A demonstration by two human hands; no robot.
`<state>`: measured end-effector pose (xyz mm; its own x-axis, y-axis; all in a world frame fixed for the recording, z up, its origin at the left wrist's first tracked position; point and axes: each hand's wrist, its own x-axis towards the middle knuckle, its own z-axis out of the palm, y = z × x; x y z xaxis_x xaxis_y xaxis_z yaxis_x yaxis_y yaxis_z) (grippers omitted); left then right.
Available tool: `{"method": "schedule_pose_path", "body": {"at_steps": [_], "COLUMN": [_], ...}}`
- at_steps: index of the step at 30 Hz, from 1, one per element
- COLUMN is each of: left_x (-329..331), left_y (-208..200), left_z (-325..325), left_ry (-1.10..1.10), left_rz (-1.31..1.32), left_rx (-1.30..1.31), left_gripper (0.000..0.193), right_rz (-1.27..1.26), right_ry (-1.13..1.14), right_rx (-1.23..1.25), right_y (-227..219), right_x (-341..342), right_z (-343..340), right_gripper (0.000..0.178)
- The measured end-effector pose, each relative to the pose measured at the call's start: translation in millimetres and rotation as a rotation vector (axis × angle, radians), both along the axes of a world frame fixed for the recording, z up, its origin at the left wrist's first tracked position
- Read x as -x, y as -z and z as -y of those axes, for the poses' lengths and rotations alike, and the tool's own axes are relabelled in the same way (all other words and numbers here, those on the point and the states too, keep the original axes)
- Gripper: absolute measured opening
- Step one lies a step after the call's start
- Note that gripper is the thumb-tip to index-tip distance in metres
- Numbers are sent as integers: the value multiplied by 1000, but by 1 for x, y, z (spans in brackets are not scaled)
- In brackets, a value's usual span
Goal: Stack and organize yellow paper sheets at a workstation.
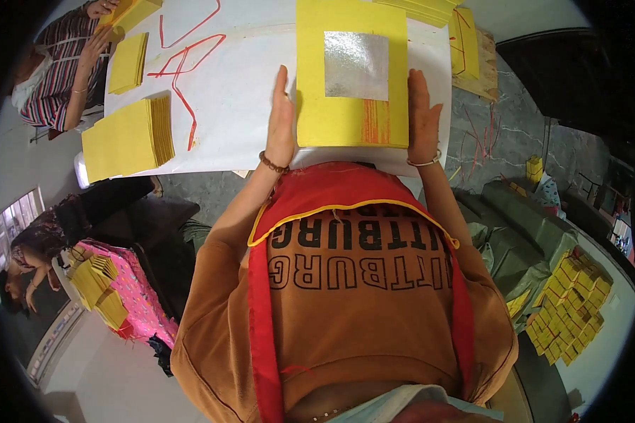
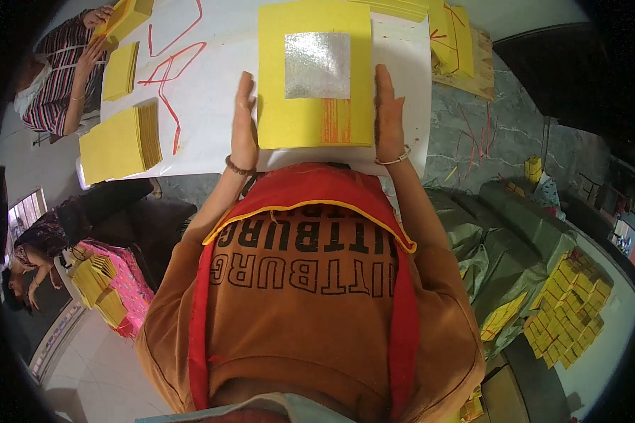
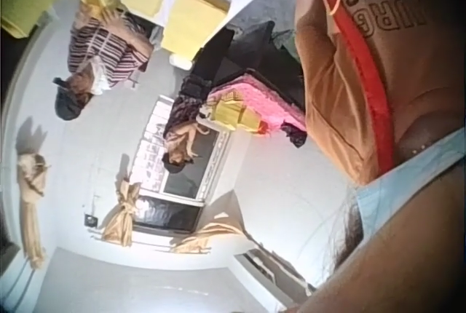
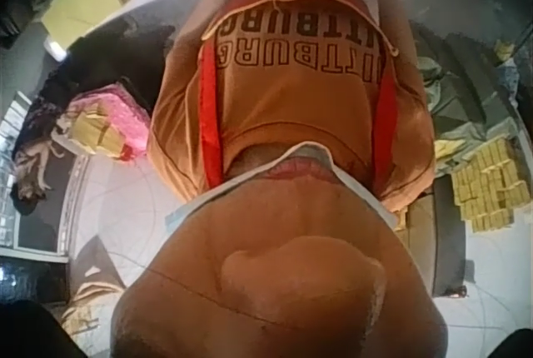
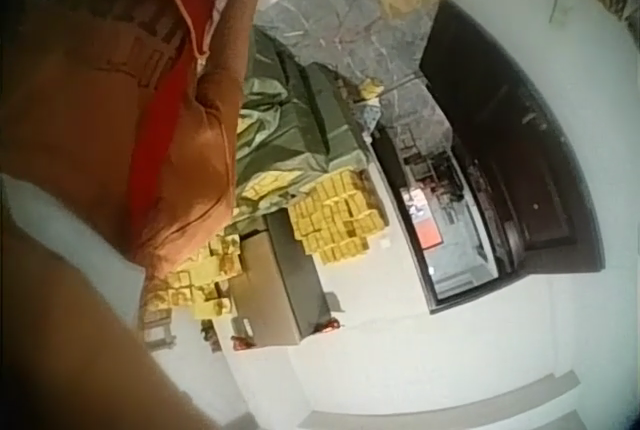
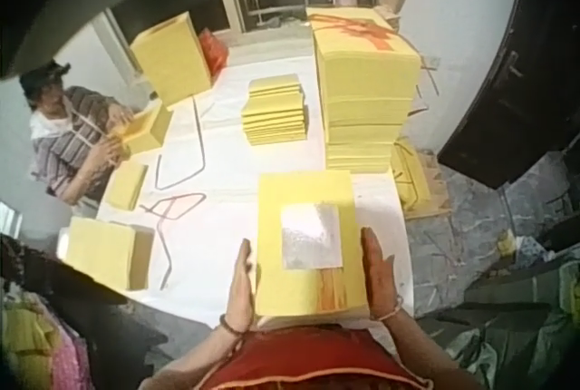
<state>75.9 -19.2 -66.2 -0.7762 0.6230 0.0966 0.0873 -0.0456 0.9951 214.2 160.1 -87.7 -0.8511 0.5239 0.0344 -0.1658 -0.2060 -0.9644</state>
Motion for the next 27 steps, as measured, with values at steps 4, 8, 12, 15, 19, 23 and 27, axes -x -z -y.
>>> {"method": "schedule_pose_path", "body": {"at_steps": [4,8,12,15,19,23,27], "left_x": [8,9,17,21,23,24,30], "left_y": [-29,-40,-48,-52,-53,-52,-53], "left_z": [20,12,3,-3,-8,-10,-12], "left_ry": [260,509,569,588,585,582,645], "left_rz": [-832,-1167,-1055,-887,-897,-869,-734], "left_rx": [300,451,364,300,268,260,334], "left_gripper": [63,51,36,23,17,17,18], "right_rz": [-25,162,108,93,74,83,81], "right_ry": [-44,-139,-90,-79,-54,-44,-40], "right_rx": [-681,-787,-583,-553,-540,-516,-498], "right_y": [-8,-10,-8,-5,-1,2,1], "right_x": [-11,-9,-5,-5,-5,-4,-4], "right_z": [-14,-17,-17,-18,-17,-16,-15], "right_gripper": [45,37,39,42,45,45,45]}}
